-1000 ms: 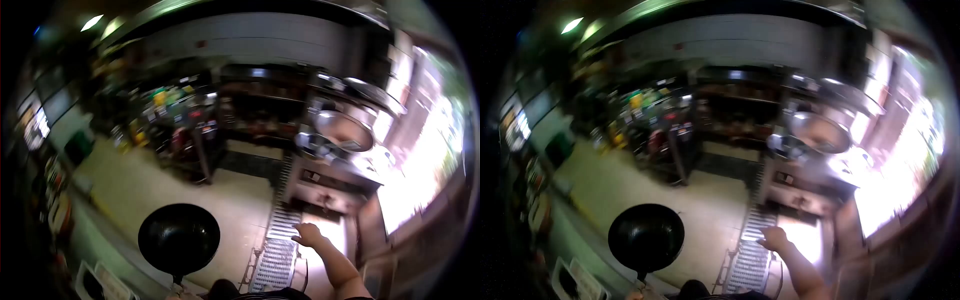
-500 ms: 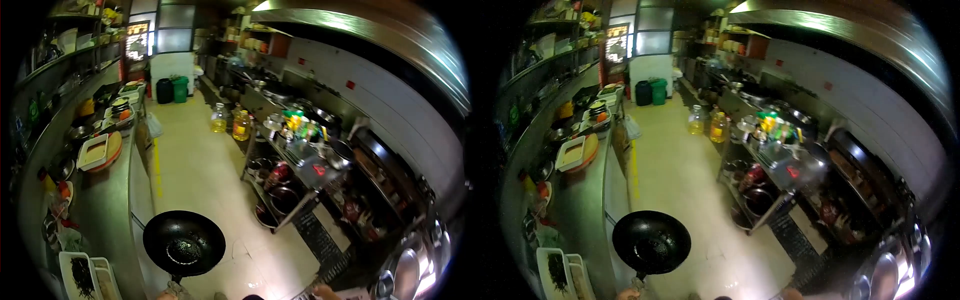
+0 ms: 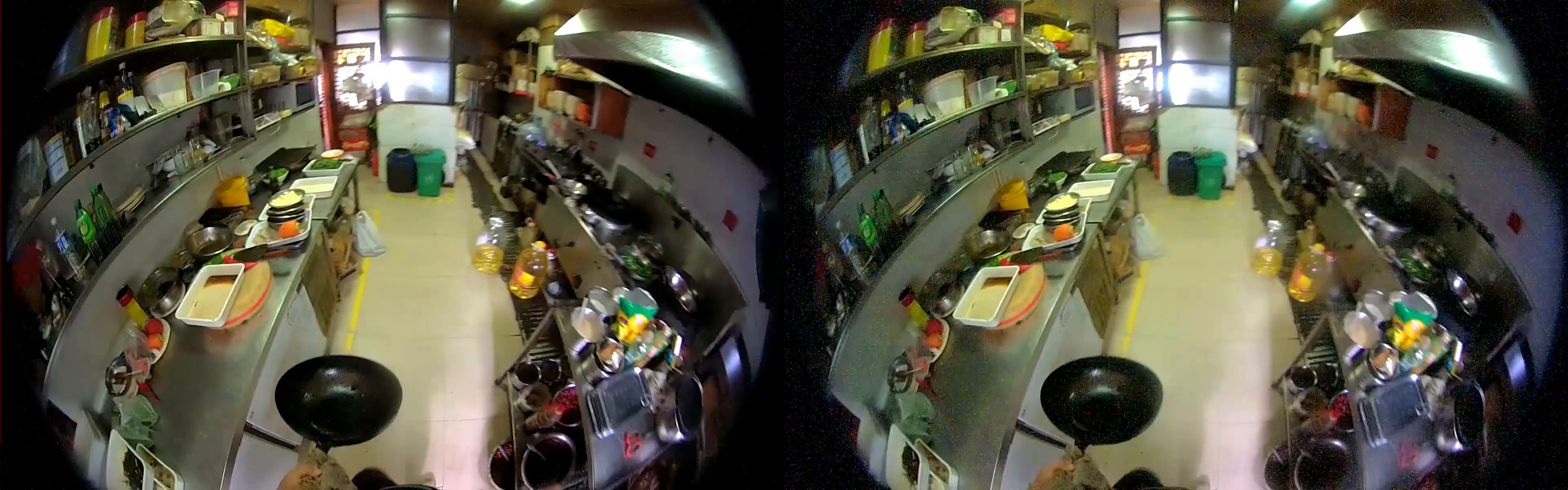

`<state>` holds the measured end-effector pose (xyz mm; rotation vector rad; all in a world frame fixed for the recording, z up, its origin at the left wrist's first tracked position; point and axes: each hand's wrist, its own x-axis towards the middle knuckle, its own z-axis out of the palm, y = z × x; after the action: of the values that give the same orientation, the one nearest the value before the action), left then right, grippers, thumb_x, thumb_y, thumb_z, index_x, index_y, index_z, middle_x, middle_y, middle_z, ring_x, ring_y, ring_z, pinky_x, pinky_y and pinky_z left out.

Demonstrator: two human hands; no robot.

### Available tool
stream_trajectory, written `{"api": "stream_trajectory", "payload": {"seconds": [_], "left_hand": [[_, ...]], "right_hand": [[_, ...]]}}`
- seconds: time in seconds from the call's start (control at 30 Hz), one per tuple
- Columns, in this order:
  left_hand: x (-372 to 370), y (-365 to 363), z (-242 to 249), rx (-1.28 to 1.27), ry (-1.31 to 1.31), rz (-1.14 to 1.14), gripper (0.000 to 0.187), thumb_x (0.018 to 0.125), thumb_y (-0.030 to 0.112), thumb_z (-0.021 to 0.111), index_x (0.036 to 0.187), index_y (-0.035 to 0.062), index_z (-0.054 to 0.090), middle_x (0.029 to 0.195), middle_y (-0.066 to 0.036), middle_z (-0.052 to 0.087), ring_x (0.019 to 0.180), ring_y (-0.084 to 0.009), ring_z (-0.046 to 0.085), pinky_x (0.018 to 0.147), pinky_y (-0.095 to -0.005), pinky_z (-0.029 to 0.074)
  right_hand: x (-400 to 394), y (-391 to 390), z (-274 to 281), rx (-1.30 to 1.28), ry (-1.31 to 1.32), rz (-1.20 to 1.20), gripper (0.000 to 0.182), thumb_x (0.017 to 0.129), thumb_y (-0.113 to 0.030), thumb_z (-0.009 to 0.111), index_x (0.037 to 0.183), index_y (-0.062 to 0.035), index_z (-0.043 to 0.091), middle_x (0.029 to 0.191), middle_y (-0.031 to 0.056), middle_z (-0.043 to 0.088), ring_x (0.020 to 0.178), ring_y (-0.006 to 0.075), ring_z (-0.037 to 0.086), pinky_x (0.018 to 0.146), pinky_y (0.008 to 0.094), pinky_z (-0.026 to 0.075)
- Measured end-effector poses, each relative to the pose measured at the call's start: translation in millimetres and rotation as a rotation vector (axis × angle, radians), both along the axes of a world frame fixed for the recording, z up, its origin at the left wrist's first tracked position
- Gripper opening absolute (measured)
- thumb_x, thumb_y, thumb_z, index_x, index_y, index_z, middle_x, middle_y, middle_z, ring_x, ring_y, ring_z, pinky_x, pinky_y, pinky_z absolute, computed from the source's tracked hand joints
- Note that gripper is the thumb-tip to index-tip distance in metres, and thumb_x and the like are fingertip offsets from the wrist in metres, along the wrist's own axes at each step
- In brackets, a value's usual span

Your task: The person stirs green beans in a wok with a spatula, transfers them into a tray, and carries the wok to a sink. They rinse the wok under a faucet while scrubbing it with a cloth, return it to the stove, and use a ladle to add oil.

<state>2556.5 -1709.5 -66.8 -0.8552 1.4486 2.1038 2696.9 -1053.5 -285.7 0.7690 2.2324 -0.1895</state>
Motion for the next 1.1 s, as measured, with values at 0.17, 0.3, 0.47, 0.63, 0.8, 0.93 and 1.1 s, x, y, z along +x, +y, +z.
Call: {"api": "stream_trajectory", "payload": {"seconds": [0.17,0.3,0.47,0.63,0.8,0.93,1.1], "left_hand": [[-122,57,4,0.0,-0.021,0.1,0.023,0.082,0.019,0.059,0.097,0.0024,0.062,0.084,-0.006,0.064,0.071,-0.0137,0.058,0.062,-0.0315,0.046],[-263,93,-16,0.02,-0.022,0.124,0.023,0.082,0.019,0.059,0.096,0.0022,0.063,0.085,-0.007,0.065,0.073,-0.0146,0.059,0.066,-0.032,0.047],[-468,136,-16,0.06,-0.041,0.053,0.022,0.082,0.02,0.06,0.094,0.0019,0.065,0.086,-0.007,0.066,0.076,-0.0157,0.06,0.07,-0.0326,0.048],[-658,182,14,0.054,-0.121,-0.057,0.023,0.082,0.021,0.061,0.092,0.0016,0.066,0.087,-0.007,0.067,0.079,-0.0168,0.062,0.075,-0.0333,0.048],[-852,252,-15,-0.127,0.085,-0.06,0.022,0.079,0.023,0.064,0.085,0.0016,0.066,0.081,-0.005,0.065,0.07,-0.0165,0.058,0.069,-0.0313,0.047],[-1000,319,3,-0.123,0.079,-0.078,0.023,0.078,0.022,0.065,0.089,0.0014,0.064,0.081,-0.004,0.065,0.071,-0.0161,0.059,0.07,-0.031,0.047],[-1152,373,29,-0.166,0.065,-0.072,0.026,0.078,0.022,0.065,0.093,0.0011,0.063,0.082,-0.004,0.065,0.072,-0.0156,0.059,0.071,-0.0307,0.047]], "right_hand": [[-404,6,90,0.198,0.619,0.186,0.034,0.078,-0.039,0.054,0.092,-0.0137,0.071,0.101,0.0114,0.068,0.097,0.0313,0.063,0.095,0.0488,0.04],[-630,-30,147,-0.366,0.827,-0.015,0.051,0.079,-0.045,0.065,0.116,-0.011,0.061,0.107,0.0137,0.066,0.093,0.0272,0.065,0.089,0.0482,0.044],[-747,50,42,-0.353,0.437,0.028,0.047,0.082,-0.044,0.064,0.11,-0.0063,0.061,0.102,0.0147,0.065,0.089,0.0222,0.066,0.074,0.0378,0.052],[-718,115,58,-0.097,0.03,-0.021,0.047,0.082,-0.048,0.057,0.111,-0.0112,0.063,0.108,0.0164,0.065,0.102,0.0365,0.06,0.087,0.0446,0.048],[-803,182,30,-0.097,-0.026,-0.202,0.048,0.082,-0.046,0.058,0.114,-0.0101,0.062,0.11,0.0178,0.064,0.103,0.0371,0.06,0.087,0.0444,0.048],[-940,253,12,-0.105,0.0,-0.263,0.049,0.081,-0.044,0.059,0.115,-0.0092,0.061,0.112,0.0188,0.063,0.104,0.0375,0.06,0.088,0.0442,0.048],[-1189,347,-11,-0.079,0.197,-0.326,0.05,0.081,-0.042,0.06,0.118,-0.0081,0.06,0.115,0.0202,0.062,0.105,0.038,0.059,0.088,0.044,0.048]]}}
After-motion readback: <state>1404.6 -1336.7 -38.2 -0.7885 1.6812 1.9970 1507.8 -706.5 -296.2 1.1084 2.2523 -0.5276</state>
